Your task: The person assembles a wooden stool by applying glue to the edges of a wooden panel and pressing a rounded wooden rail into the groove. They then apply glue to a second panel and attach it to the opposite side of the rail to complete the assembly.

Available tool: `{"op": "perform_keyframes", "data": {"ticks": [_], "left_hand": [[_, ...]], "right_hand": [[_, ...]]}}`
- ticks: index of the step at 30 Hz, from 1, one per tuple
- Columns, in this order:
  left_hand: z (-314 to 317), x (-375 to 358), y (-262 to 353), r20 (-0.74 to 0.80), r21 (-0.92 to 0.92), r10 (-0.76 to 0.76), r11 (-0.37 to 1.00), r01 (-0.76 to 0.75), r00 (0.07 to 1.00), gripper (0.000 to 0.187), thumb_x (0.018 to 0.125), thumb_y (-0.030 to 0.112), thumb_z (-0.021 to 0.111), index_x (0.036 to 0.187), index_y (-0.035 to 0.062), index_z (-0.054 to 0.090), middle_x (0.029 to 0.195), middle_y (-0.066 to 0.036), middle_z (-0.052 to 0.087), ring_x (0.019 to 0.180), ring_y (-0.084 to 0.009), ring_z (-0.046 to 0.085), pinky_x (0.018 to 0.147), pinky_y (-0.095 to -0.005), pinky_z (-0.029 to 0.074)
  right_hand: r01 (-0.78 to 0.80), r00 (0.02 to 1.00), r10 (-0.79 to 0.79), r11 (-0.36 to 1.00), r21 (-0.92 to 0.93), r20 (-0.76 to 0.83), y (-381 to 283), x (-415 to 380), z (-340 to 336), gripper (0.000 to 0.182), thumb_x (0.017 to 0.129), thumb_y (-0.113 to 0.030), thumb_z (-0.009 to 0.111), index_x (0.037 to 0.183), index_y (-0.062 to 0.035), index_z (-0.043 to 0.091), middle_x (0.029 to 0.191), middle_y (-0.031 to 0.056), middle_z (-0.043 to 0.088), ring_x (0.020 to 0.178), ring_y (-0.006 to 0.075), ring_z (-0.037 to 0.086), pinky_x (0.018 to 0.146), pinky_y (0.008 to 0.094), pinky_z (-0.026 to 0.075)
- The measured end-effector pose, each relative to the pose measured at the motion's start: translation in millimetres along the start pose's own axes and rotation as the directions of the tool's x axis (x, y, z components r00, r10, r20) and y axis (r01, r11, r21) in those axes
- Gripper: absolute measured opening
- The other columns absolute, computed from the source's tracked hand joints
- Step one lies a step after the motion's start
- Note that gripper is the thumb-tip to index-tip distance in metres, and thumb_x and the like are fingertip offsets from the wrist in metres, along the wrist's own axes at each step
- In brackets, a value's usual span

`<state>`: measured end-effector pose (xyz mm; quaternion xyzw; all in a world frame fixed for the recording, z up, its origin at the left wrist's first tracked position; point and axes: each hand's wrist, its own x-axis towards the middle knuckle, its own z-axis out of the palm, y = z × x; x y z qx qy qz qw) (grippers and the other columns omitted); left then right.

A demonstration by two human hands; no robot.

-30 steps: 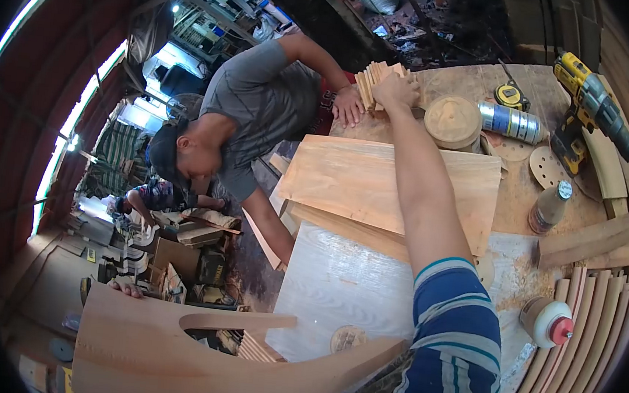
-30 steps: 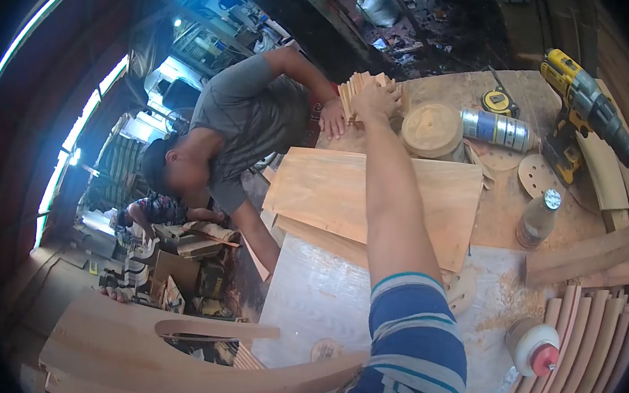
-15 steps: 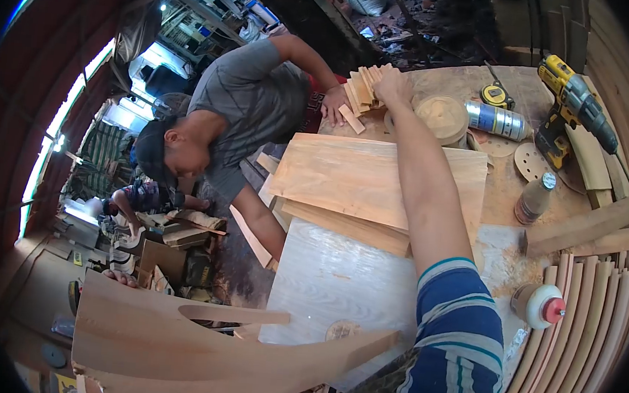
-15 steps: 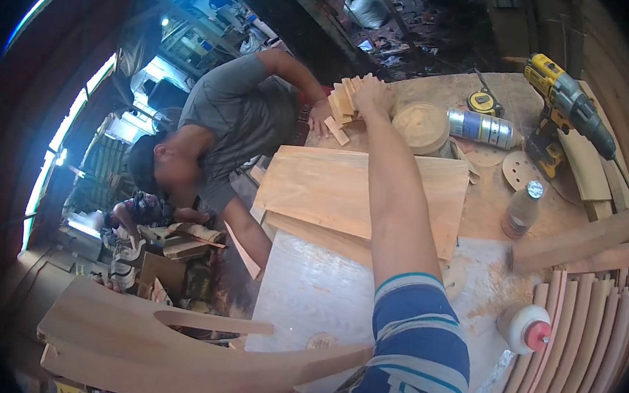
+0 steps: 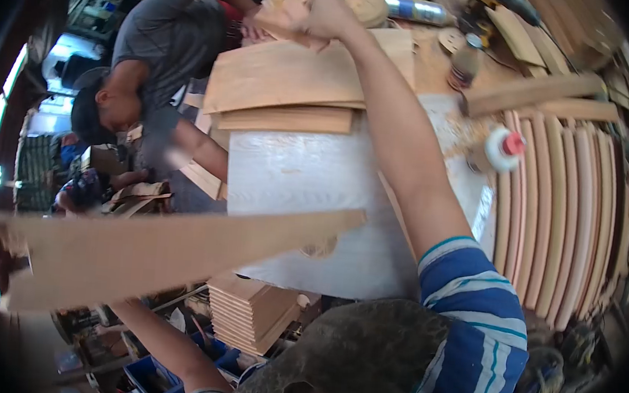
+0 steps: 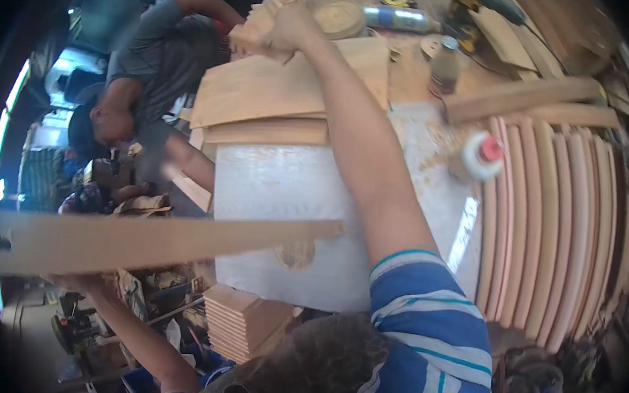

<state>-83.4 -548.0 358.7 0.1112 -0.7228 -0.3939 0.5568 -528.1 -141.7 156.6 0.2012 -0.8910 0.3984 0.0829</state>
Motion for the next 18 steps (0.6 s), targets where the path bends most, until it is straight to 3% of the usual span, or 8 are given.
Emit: {"op": "perform_keyframes", "data": {"ticks": [3, 6, 7, 9, 10, 13, 15, 18], "left_hand": [[-22, 19, -18, 0.067, -0.065, 0.051, 0.997, -0.047, 0.996, 0.032, 0.109, 0.030, 0.046, 0.129, 0.0062, 0.051, 0.124, -0.010, 0.059, 0.112, -0.0215, 0.060, 0.099, -0.0392, 0.051], [-44, 28, -37, 0.199, -0.156, 0.133, 0.982, -0.103, 0.971, 0.029, 0.108, 0.028, 0.049, 0.127, 0.0057, 0.052, 0.121, -0.009, 0.060, 0.110, -0.0207, 0.061, 0.098, -0.0386, 0.052], [-49, 25, -41, 0.265, -0.195, 0.175, 0.973, -0.124, 0.948, 0.028, 0.107, 0.026, 0.051, 0.126, 0.0051, 0.052, 0.120, -0.009, 0.061, 0.109, -0.0203, 0.061, 0.097, -0.0382, 0.052], [-7, -6, 0, 0.069, -0.078, -0.003, 0.997, 0.009, 0.998, 0.028, 0.108, 0.027, 0.051, 0.121, 0.0031, 0.055, 0.118, -0.009, 0.062, 0.108, -0.0194, 0.060, 0.096, -0.0379, 0.050], [4, -16, 11, -0.003, -0.052, -0.060, 0.997, 0.060, 0.998, 0.028, 0.108, 0.028, 0.050, 0.119, 0.0024, 0.056, 0.117, -0.010, 0.063, 0.107, -0.0191, 0.060, 0.096, -0.0378, 0.050], [4, -14, 7, 0.067, 0.003, 0.187, 0.982, -0.188, 0.980, 0.043, 0.109, 0.040, 0.051, 0.120, -0.0004, 0.060, 0.120, -0.011, 0.063, 0.108, -0.0181, 0.059, 0.094, -0.0360, 0.049], [2, -12, -2, 0.162, -0.271, 0.038, 0.963, 0.008, 0.986, 0.066, 0.107, 0.060, 0.042, 0.129, 0.0004, 0.058, 0.119, -0.007, 0.062, 0.109, -0.0170, 0.059, 0.094, -0.0327, 0.049], [1, -22, 0, 0.189, -0.320, -0.027, 0.943, 0.088, 0.982, 0.067, 0.106, 0.059, 0.046, 0.131, -0.0018, 0.057, 0.116, -0.008, 0.064, 0.105, -0.0161, 0.060, 0.091, -0.0303, 0.049]], "right_hand": [[-0.010, 0.996, 0.006, 0.999, 0.052, 0.084, -38, -116, -18, 0.034, 0.073, -0.027, 0.077, 0.088, 0.0044, 0.075, 0.077, 0.0231, 0.072, 0.070, 0.0345, 0.073, 0.072, 0.0430, 0.058], [-0.089, 0.952, 0.104, 0.994, -0.064, 0.288, -58, -189, -24, 0.027, 0.075, -0.022, 0.076, 0.085, 0.0037, 0.074, 0.078, 0.0233, 0.072, 0.075, 0.0356, 0.073, 0.075, 0.0433, 0.058], [0.005, 0.936, 0.038, 0.993, -0.122, 0.351, -50, -206, -9, 0.030, 0.076, -0.025, 0.075, 0.087, 0.0023, 0.076, 0.082, 0.0242, 0.072, 0.080, 0.0380, 0.073, 0.078, 0.0453, 0.058], [0.110, 0.910, -0.021, 0.976, -0.190, 0.415, -38, -231, 13, 0.032, 0.076, -0.029, 0.074, 0.088, 0.0009, 0.078, 0.086, 0.0252, 0.072, 0.086, 0.0404, 0.073, 0.081, 0.0474, 0.058], [0.112, 0.957, -0.043, 0.967, -0.227, 0.288, -32, -238, 21, 0.029, 0.075, -0.027, 0.074, 0.088, -0.0010, 0.078, 0.085, 0.0234, 0.073, 0.085, 0.0399, 0.072, 0.080, 0.0477, 0.058], [0.061, 0.998, -0.057, 0.990, -0.125, 0.035, -16, -241, 24, 0.025, 0.078, -0.025, 0.072, 0.089, -0.0033, 0.078, 0.088, 0.0193, 0.075, 0.083, 0.0368, 0.072, 0.079, 0.0464, 0.057], [-0.038, 0.999, 0.035, 0.997, -0.073, -0.037, -55, -256, -25, 0.025, 0.080, -0.024, 0.071, 0.091, -0.0019, 0.077, 0.086, 0.0186, 0.075, 0.080, 0.0294, 0.073, 0.076, 0.0428, 0.056], [-0.051, 0.964, 0.062, 0.998, 0.047, -0.259, -103, -262, -106, 0.021, 0.084, -0.020, 0.074, 0.096, -0.0020, 0.074, 0.079, 0.0096, 0.071, 0.074, 0.0177, 0.066, 0.069, 0.0346, 0.053]]}}
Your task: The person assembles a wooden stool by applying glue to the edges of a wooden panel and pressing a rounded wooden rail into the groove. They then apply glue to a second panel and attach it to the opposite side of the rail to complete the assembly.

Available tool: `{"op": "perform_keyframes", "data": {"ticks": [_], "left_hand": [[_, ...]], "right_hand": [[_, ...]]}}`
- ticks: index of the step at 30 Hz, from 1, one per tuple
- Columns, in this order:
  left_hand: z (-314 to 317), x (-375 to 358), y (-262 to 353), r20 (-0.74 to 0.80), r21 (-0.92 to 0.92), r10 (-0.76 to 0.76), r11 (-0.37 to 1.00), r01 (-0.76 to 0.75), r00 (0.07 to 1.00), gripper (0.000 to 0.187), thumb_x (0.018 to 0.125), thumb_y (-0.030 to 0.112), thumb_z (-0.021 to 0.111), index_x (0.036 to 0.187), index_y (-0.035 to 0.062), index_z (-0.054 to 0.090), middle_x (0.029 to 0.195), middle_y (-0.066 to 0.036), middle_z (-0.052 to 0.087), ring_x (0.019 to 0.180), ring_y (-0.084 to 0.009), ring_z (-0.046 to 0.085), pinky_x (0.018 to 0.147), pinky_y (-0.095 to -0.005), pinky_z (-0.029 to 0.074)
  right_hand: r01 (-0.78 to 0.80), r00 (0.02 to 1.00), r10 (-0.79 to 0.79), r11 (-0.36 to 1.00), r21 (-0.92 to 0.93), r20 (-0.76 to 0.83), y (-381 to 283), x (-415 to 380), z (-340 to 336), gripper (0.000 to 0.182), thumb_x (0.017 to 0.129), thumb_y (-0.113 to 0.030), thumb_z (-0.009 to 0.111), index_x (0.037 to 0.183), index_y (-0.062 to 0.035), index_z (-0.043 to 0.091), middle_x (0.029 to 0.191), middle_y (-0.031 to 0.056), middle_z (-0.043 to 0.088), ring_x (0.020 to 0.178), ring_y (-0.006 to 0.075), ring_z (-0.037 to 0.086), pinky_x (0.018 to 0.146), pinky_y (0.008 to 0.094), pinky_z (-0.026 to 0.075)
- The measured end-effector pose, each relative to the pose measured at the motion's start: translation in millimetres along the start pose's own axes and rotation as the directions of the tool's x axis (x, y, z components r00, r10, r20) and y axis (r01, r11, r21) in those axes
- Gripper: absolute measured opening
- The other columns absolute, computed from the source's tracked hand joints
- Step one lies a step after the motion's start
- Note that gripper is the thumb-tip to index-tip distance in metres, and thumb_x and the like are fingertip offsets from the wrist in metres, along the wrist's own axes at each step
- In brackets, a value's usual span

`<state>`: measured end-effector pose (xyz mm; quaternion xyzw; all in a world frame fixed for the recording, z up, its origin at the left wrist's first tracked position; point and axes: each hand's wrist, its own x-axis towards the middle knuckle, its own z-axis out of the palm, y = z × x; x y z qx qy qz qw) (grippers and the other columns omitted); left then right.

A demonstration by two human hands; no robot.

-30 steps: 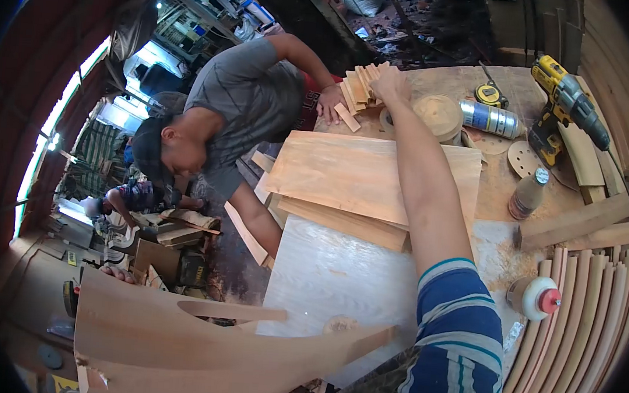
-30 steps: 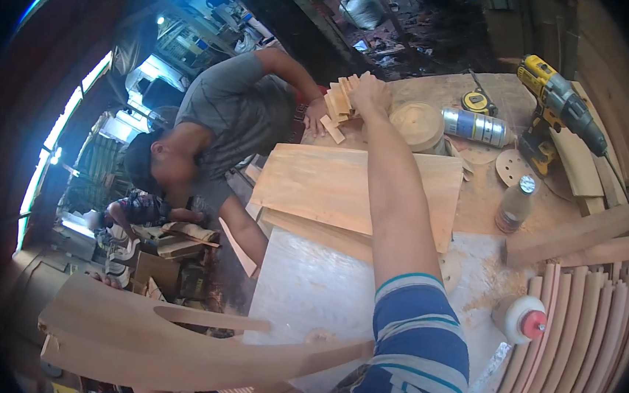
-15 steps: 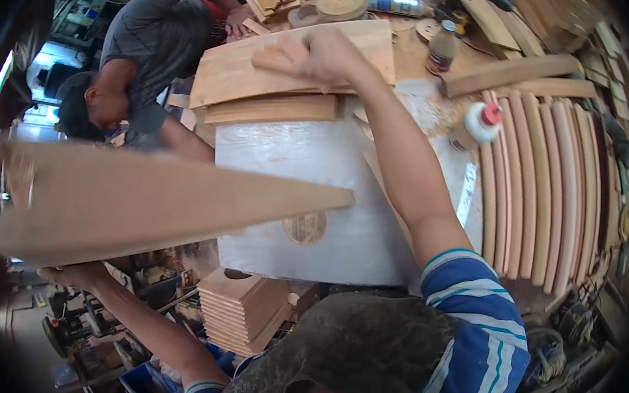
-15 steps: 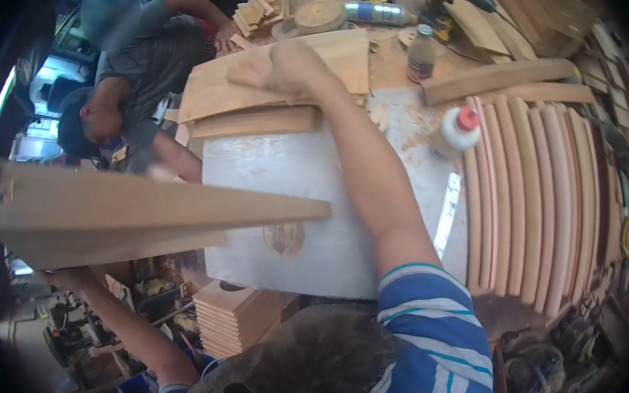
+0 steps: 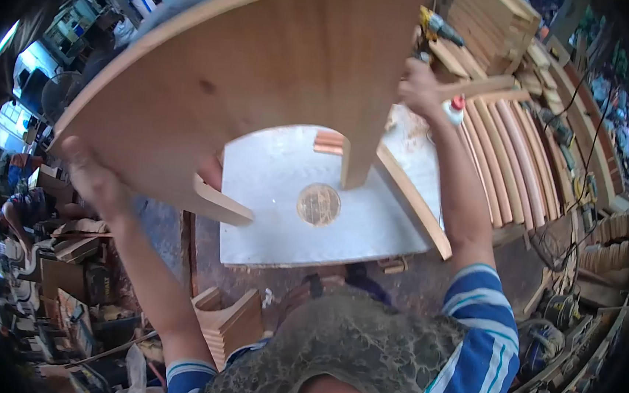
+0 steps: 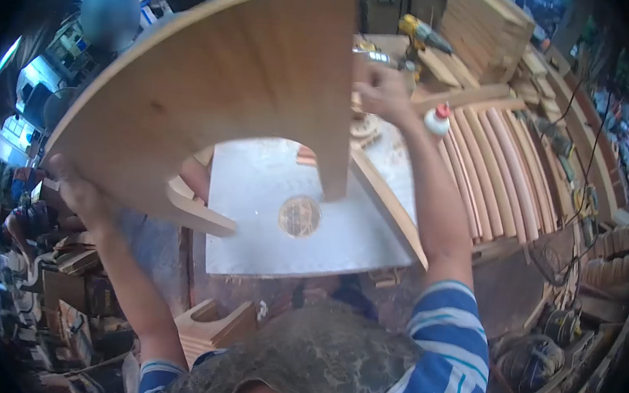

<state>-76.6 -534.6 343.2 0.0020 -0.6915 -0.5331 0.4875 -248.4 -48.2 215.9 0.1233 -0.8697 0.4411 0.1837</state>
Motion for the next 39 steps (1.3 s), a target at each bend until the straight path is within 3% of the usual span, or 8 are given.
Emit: {"op": "perform_keyframes", "data": {"ticks": [2, 7, 10, 14, 18, 25, 28, 39], "left_hand": [[-1, -9, 5, 0.066, -0.054, 0.022, 0.998, -0.018, 0.998, 0.063, 0.104, 0.057, 0.053, 0.130, -0.0011, 0.058, 0.112, -0.008, 0.066, 0.099, -0.0150, 0.061, 0.089, -0.0306, 0.049], [-5, -25, 24, 0.091, -0.221, 0.099, 0.972, -0.077, 0.991, 0.055, 0.099, 0.044, 0.070, 0.129, -0.0001, 0.057, 0.114, -0.006, 0.066, 0.100, -0.0129, 0.062, 0.088, -0.0288, 0.051], [-9, -34, 36, 0.083, -0.321, 0.071, 0.946, -0.041, 0.994, 0.060, 0.095, 0.035, 0.076, 0.136, 0.0006, 0.050, 0.117, -0.007, 0.064, 0.104, -0.0148, 0.063, 0.091, -0.0287, 0.052], [-12, -31, 47, 0.076, -0.444, 0.081, 0.895, -0.039, 0.994, 0.082, 0.087, 0.020, 0.086, 0.148, 0.0029, 0.035, 0.125, -0.010, 0.060, 0.110, -0.0187, 0.064, 0.094, -0.0311, 0.055], [-12, -24, 50, 0.039, -0.471, 0.142, 0.876, -0.107, 0.989, 0.095, 0.084, 0.015, 0.087, 0.156, 0.0037, 0.025, 0.126, -0.013, 0.057, 0.116, -0.0217, 0.063, 0.094, -0.0334, 0.058], [-11, -27, 54, 0.035, -0.551, 0.153, 0.827, -0.108, 0.988, 0.107, 0.083, 0.020, 0.089, 0.161, 0.0055, 0.017, 0.124, -0.013, 0.057, 0.115, -0.0239, 0.064, 0.094, -0.0357, 0.058], [-14, -23, 52, 0.075, -0.562, 0.172, 0.821, -0.101, 0.982, 0.102, 0.085, 0.011, 0.086, 0.162, 0.0061, 0.018, 0.128, -0.016, 0.060, 0.118, -0.0248, 0.065, 0.099, -0.0362, 0.057], [-20, -9, 43, 0.175, -0.631, 0.170, 0.776, -0.022, 0.970, 0.094, 0.085, 0.019, 0.087, 0.159, 0.0052, 0.031, 0.127, -0.016, 0.064, 0.113, -0.0210, 0.067, 0.094, -0.0337, 0.057]], "right_hand": [[0.094, 0.974, -0.082, 0.994, 0.051, -0.211, -46, 6, -64, 0.028, 0.088, -0.026, 0.081, 0.104, -0.0049, 0.072, 0.080, 0.0035, 0.066, 0.072, 0.0135, 0.062, 0.068, 0.0306, 0.051], [0.543, 0.821, -0.485, 0.827, 0.147, -0.303, -253, 0, -167, 0.024, 0.093, -0.011, 0.075, 0.114, 0.0012, 0.070, 0.096, 0.0062, 0.074, 0.085, 0.0122, 0.070, 0.081, 0.0288, 0.055], [0.610, 0.792, -0.610, 0.792, 0.004, 0.042, -365, -7, -151, 0.031, 0.093, -0.012, 0.075, 0.120, 0.0014, 0.069, 0.105, 0.0076, 0.075, 0.089, 0.0128, 0.071, 0.086, 0.0300, 0.057], [0.721, 0.678, -0.647, 0.678, -0.143, 0.348, -481, -47, -69, 0.022, 0.091, -0.010, 0.077, 0.108, 0.0039, 0.072, 0.091, 0.0100, 0.075, 0.083, 0.0162, 0.071, 0.078, 0.0320, 0.059], [0.675, 0.577, -0.601, 0.732, 0.091, 0.554, -484, -20, -22, 0.029, 0.093, -0.010, 0.072, 0.117, 0.0048, 0.070, 0.098, 0.0118, 0.076, 0.088, 0.0150, 0.071, 0.081, 0.0317, 0.057], [0.640, 0.607, -0.555, 0.765, 0.064, 0.568, -475, -4, 7, 0.034, 0.088, -0.004, 0.073, 0.120, 0.0065, 0.070, 0.104, 0.0120, 0.076, 0.097, 0.0124, 0.071, 0.093, 0.0308, 0.057], [0.599, 0.609, -0.531, 0.795, 0.098, 0.589, -476, -5, 9, 0.034, 0.088, -0.006, 0.074, 0.119, 0.0063, 0.070, 0.104, 0.0119, 0.076, 0.097, 0.0118, 0.070, 0.094, 0.0308, 0.056], [0.470, 0.677, -0.358, 0.883, -0.004, 0.643, -491, -2, 11, 0.039, 0.088, -0.016, 0.081, 0.118, 0.0065, 0.068, 0.101, 0.0073, 0.075, 0.094, 0.0101, 0.066, 0.091, 0.0311, 0.054]]}}
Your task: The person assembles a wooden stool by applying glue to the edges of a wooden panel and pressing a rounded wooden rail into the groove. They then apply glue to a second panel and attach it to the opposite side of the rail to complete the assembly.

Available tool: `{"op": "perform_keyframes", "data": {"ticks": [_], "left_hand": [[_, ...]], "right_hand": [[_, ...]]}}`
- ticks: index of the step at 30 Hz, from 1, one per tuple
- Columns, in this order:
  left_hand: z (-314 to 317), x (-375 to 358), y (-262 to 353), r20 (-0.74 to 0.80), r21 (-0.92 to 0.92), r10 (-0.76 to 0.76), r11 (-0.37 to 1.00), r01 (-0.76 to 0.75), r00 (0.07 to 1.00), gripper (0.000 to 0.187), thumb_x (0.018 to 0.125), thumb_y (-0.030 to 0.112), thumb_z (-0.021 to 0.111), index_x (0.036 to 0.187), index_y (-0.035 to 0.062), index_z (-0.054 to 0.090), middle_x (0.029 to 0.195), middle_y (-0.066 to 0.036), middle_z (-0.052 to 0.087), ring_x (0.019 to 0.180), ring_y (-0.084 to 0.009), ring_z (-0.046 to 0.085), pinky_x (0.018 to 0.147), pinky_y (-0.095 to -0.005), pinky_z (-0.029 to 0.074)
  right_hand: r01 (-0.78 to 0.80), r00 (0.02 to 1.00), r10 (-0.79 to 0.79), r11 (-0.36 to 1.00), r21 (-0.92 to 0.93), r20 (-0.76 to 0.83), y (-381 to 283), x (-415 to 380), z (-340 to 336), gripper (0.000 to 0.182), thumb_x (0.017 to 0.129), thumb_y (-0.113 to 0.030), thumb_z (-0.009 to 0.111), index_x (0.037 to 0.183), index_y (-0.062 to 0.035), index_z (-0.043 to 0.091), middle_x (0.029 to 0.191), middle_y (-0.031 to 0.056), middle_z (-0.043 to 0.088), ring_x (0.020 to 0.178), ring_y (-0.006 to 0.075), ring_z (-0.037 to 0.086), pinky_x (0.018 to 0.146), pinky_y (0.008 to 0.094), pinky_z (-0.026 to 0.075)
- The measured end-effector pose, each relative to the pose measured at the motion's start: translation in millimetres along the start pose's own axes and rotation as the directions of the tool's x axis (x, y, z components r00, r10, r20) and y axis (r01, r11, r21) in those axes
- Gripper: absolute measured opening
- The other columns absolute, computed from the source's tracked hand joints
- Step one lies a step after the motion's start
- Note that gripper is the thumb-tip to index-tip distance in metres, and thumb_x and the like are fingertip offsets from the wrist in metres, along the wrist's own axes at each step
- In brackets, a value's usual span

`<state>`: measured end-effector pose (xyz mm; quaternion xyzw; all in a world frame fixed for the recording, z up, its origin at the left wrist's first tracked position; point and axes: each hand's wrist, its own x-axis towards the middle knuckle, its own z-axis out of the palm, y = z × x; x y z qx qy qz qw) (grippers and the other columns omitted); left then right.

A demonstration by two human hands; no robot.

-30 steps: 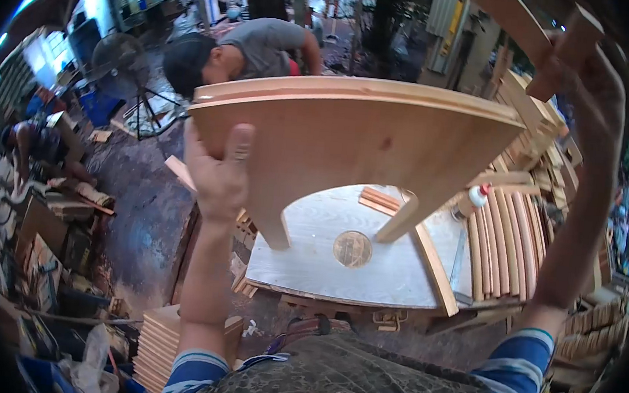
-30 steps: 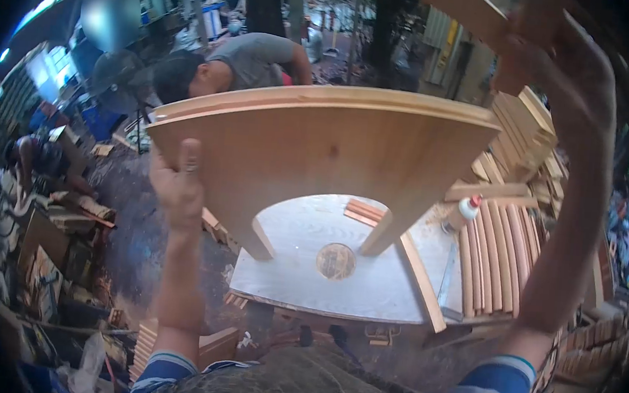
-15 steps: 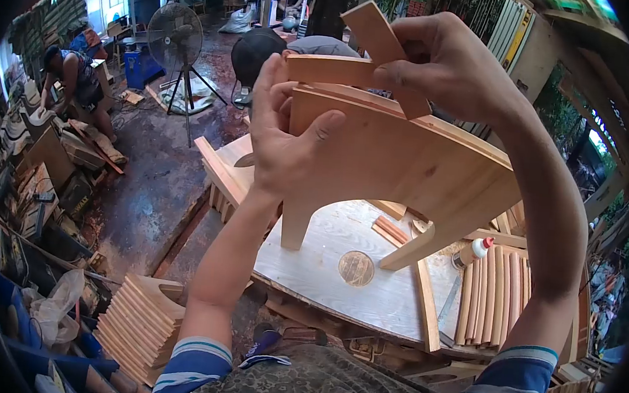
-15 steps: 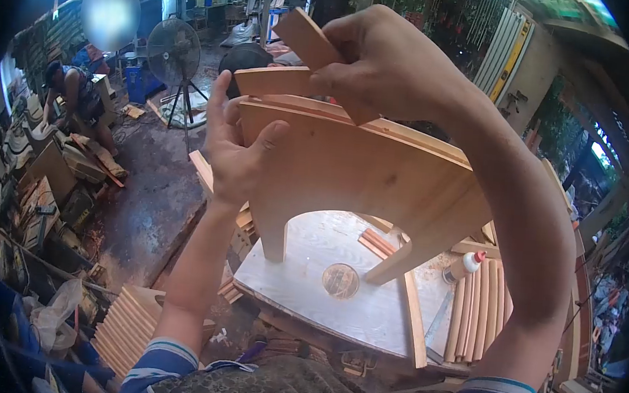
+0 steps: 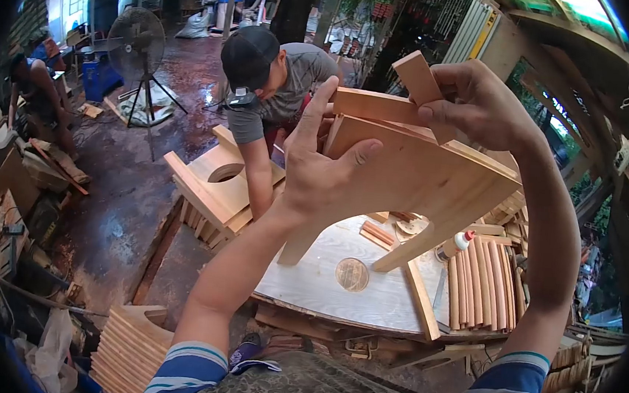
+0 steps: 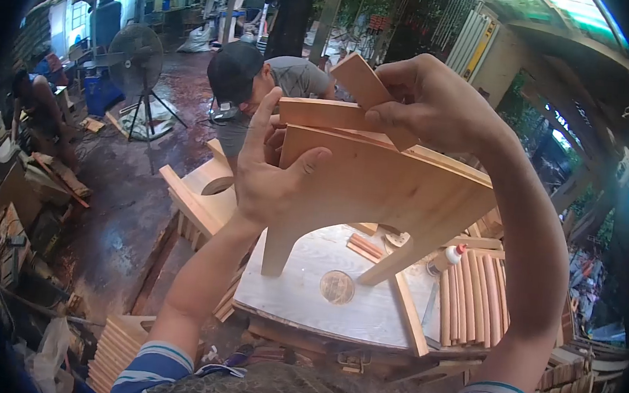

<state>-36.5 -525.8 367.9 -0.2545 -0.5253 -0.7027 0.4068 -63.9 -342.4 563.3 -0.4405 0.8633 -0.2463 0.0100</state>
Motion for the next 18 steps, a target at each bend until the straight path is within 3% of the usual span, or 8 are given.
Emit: {"op": "perform_keyframes", "data": {"ticks": [2, 4, 7, 10, 13, 18], "left_hand": [[-2, 3, -7, -0.005, 0.019, 0.049, 0.999, -0.049, 0.999, 0.089, 0.084, 0.022, 0.088, 0.156, 0.0049, 0.039, 0.123, -0.015, 0.067, 0.110, -0.0200, 0.068, 0.093, -0.0341, 0.058], [-9, 9, -10, 0.037, 0.083, 0.072, 0.994, -0.075, 0.997, 0.088, 0.083, 0.023, 0.089, 0.155, 0.0058, 0.041, 0.123, -0.016, 0.068, 0.110, -0.0201, 0.068, 0.092, -0.0345, 0.058], [-15, 16, -14, 0.096, 0.170, 0.122, 0.976, -0.138, 0.988, 0.086, 0.081, 0.024, 0.090, 0.153, 0.0075, 0.044, 0.121, -0.016, 0.068, 0.107, -0.0206, 0.070, 0.089, -0.0347, 0.059], [-18, 22, -16, 0.119, 0.182, 0.179, 0.963, -0.198, 0.977, 0.084, 0.080, 0.023, 0.091, 0.150, 0.0090, 0.047, 0.118, -0.016, 0.069, 0.102, -0.0213, 0.072, 0.084, -0.0341, 0.061], [-20, 25, -18, 0.134, 0.153, 0.206, 0.962, -0.226, 0.969, 0.081, 0.079, 0.022, 0.092, 0.146, 0.0097, 0.050, 0.114, -0.015, 0.070, 0.095, -0.0210, 0.074, 0.078, -0.0332, 0.063], [-22, 34, -31, 0.166, 0.157, 0.282, 0.938, -0.308, 0.945, 0.078, 0.076, 0.021, 0.094, 0.141, 0.0103, 0.052, 0.108, -0.011, 0.072, 0.090, -0.0191, 0.075, 0.074, -0.0320, 0.064]], "right_hand": [[-0.016, 1.000, 0.015, 0.997, -0.071, -0.024, -4, 4, -3, 0.039, 0.087, -0.019, 0.082, 0.114, 0.0053, 0.069, 0.096, 0.0072, 0.075, 0.090, 0.0094, 0.066, 0.086, 0.0305, 0.055], [-0.103, 0.992, 0.121, 0.949, -0.297, 0.042, -19, 7, -7, 0.038, 0.085, -0.021, 0.082, 0.112, 0.0038, 0.071, 0.089, 0.0077, 0.075, 0.082, 0.0094, 0.067, 0.077, 0.0297, 0.056], [-0.069, 0.996, 0.084, 0.943, -0.325, 0.032, -14, 11, -5, 0.036, 0.084, -0.022, 0.082, 0.107, 0.0027, 0.072, 0.080, 0.0070, 0.072, 0.072, 0.0111, 0.065, 0.067, 0.0300, 0.054], [-0.064, 0.996, 0.082, 0.922, -0.382, 0.032, -18, 12, -6, 0.031, 0.082, -0.012, 0.074, 0.108, 0.0037, 0.072, 0.084, 0.0123, 0.074, 0.073, 0.0178, 0.067, 0.072, 0.0351, 0.055], [-0.135, 0.986, 0.159, 0.930, -0.343, 0.044, -28, 11, -5, 0.028, 0.083, -0.015, 0.080, 0.105, 0.0023, 0.073, 0.076, 0.0064, 0.070, 0.069, 0.0129, 0.062, 0.066, 0.0318, 0.052], [-0.106, 0.992, 0.127, 0.904, -0.415, 0.024, -23, 14, -3, 0.023, 0.080, -0.008, 0.076, 0.100, 0.0030, 0.073, 0.074, 0.0071, 0.068, 0.068, 0.0136, 0.061, 0.066, 0.0316, 0.050]]}}
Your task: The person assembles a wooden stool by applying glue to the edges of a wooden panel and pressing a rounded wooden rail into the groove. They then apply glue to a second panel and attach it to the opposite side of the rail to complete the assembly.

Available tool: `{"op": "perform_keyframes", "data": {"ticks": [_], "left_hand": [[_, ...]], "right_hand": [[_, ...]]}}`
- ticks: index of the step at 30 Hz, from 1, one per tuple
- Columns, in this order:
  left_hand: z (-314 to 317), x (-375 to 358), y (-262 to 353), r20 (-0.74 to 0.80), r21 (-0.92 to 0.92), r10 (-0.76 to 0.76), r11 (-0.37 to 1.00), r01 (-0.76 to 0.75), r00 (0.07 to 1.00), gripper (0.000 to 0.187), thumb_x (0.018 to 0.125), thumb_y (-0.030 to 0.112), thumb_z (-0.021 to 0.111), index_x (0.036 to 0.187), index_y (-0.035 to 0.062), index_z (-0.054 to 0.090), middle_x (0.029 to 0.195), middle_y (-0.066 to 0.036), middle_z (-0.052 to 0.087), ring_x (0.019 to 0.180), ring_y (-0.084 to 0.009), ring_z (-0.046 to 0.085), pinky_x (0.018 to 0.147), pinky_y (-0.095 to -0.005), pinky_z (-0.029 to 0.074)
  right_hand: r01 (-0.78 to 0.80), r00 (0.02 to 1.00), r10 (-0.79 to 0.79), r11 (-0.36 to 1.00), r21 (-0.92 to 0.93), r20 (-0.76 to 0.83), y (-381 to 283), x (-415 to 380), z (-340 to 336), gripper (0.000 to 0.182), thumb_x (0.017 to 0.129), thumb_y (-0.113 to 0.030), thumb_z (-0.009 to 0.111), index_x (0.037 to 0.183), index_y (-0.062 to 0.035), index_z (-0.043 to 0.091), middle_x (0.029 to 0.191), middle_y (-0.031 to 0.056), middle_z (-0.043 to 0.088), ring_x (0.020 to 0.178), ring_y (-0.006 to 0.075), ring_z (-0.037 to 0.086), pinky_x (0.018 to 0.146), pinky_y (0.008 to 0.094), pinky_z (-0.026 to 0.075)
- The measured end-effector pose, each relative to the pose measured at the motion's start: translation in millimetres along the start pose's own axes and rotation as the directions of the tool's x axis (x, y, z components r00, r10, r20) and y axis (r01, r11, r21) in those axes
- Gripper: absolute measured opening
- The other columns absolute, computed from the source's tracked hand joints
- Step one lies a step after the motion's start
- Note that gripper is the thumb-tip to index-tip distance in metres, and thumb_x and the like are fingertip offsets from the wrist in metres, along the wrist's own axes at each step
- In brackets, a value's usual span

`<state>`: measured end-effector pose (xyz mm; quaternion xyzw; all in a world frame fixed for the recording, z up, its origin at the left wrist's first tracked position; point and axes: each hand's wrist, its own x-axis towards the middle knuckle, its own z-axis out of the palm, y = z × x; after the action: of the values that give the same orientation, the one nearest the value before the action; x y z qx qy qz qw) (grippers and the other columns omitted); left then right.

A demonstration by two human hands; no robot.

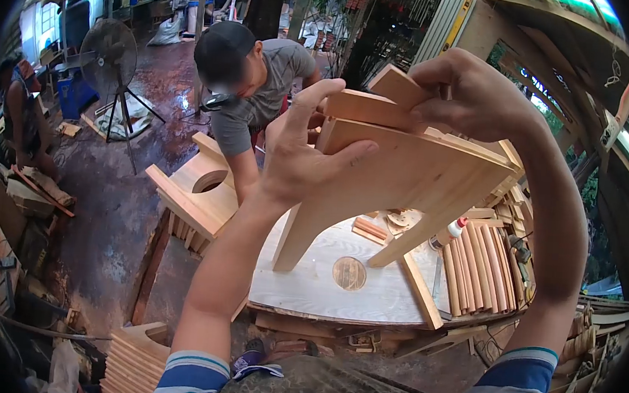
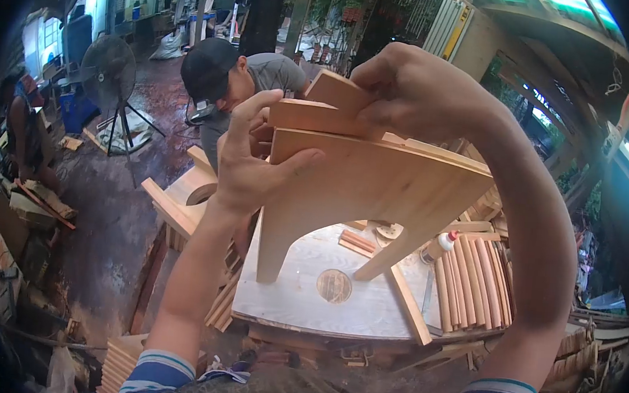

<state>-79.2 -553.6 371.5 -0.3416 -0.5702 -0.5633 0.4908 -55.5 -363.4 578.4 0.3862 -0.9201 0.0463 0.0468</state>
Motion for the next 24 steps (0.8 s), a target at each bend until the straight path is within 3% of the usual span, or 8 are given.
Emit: {"op": "perform_keyframes", "data": {"ticks": [4, 6, 9, 12, 16, 18, 20, 24], "left_hand": [[0, 4, -4, 0.004, 0.015, 0.011, 1.000, -0.011, 1.000, 0.077, 0.074, 0.020, 0.095, 0.137, 0.0113, 0.052, 0.106, -0.011, 0.073, 0.090, -0.0184, 0.075, 0.073, -0.0316, 0.064], [-3, 6, -5, 0.008, 0.017, 0.029, 0.999, -0.029, 1.000, 0.077, 0.073, 0.019, 0.095, 0.137, 0.0116, 0.052, 0.105, -0.011, 0.074, 0.090, -0.0185, 0.075, 0.073, -0.0315, 0.064], [-11, 7, -2, 0.176, 0.009, -0.039, 0.999, 0.039, 0.984, 0.085, 0.076, -0.001, 0.089, 0.144, 0.0088, 0.037, 0.119, -0.016, 0.067, 0.103, -0.0247, 0.074, 0.079, -0.0316, 0.065], [-9, 6, 4, 0.090, 0.037, -0.043, 0.999, 0.040, 0.995, 0.082, 0.074, 0.020, 0.095, 0.138, 0.0079, 0.046, 0.104, -0.014, 0.075, 0.091, -0.0210, 0.076, 0.072, -0.0316, 0.064], [-7, 3, 5, 0.085, 0.016, -0.001, 1.000, -0.001, 0.996, 0.082, 0.075, 0.018, 0.094, 0.140, 0.0068, 0.045, 0.107, -0.016, 0.074, 0.091, -0.0236, 0.077, 0.072, -0.0325, 0.065], [-9, 4, 5, 0.099, 0.030, 0.041, 0.999, -0.045, 0.994, 0.084, 0.075, 0.017, 0.094, 0.142, 0.0073, 0.043, 0.108, -0.016, 0.073, 0.091, -0.0236, 0.077, 0.072, -0.0326, 0.065], [-12, 1, 3, 0.182, -0.009, -0.029, 0.999, 0.031, 0.983, 0.085, 0.080, -0.002, 0.085, 0.148, 0.0065, 0.035, 0.120, -0.018, 0.066, 0.103, -0.0266, 0.073, 0.082, -0.0334, 0.064], [-11, 5, -2, 0.180, 0.034, -0.012, 0.999, 0.006, 0.984, 0.084, 0.081, -0.003, 0.084, 0.149, 0.0066, 0.035, 0.121, -0.018, 0.066, 0.104, -0.0264, 0.072, 0.081, -0.0335, 0.064]], "right_hand": [[0.068, 0.995, -0.079, 0.986, -0.151, -0.063, -5, -3, 4, 0.020, 0.077, -0.008, 0.076, 0.092, 0.0036, 0.072, 0.069, 0.0089, 0.065, 0.064, 0.0158, 0.058, 0.063, 0.0323, 0.047], [0.086, 0.989, -0.096, 0.992, -0.090, -0.110, -1, -2, 7, 0.016, 0.074, -0.008, 0.073, 0.083, 0.0045, 0.068, 0.063, 0.0110, 0.057, 0.059, 0.0180, 0.052, 0.059, 0.0352, 0.044], [0.162, 0.979, -0.180, 0.971, -0.175, -0.094, 4, 0, 3, 0.017, 0.072, -0.008, 0.070, 0.075, 0.0052, 0.060, 0.059, 0.0114, 0.048, 0.055, 0.0193, 0.045, 0.056, 0.0374, 0.041], [0.259, 0.955, -0.271, 0.960, -0.106, -0.121, 11, 5, 6, 0.020, 0.070, -0.009, 0.068, 0.070, 0.0050, 0.053, 0.058, 0.0121, 0.042, 0.053, 0.0219, 0.040, 0.054, 0.0383, 0.038], [0.247, 0.957, -0.248, 0.969, -0.020, -0.151, 10, 1, 16, 0.018, 0.069, -0.007, 0.068, 0.073, 0.0033, 0.054, 0.060, 0.0142, 0.045, 0.055, 0.0268, 0.041, 0.055, 0.0388, 0.038], [0.294, 0.937, -0.299, 0.954, -0.056, -0.181, 13, 0, 19, 0.016, 0.069, -0.005, 0.068, 0.075, 0.0021, 0.055, 0.062, 0.0147, 0.048, 0.056, 0.0297, 0.044, 0.056, 0.0391, 0.039], [0.318, 0.917, -0.343, 0.937, -0.145, -0.205, 20, 1, 24, 0.016, 0.070, -0.005, 0.070, 0.075, 0.0013, 0.057, 0.063, 0.0153, 0.051, 0.058, 0.0335, 0.051, 0.057, 0.0399, 0.042], [0.316, 0.895, -0.362, 0.927, -0.201, -0.261, 24, 1, 31, 0.015, 0.072, -0.006, 0.073, 0.079, 0.0006, 0.061, 0.069, 0.0151, 0.058, 0.066, 0.0345, 0.061, 0.061, 0.0404, 0.048]]}}
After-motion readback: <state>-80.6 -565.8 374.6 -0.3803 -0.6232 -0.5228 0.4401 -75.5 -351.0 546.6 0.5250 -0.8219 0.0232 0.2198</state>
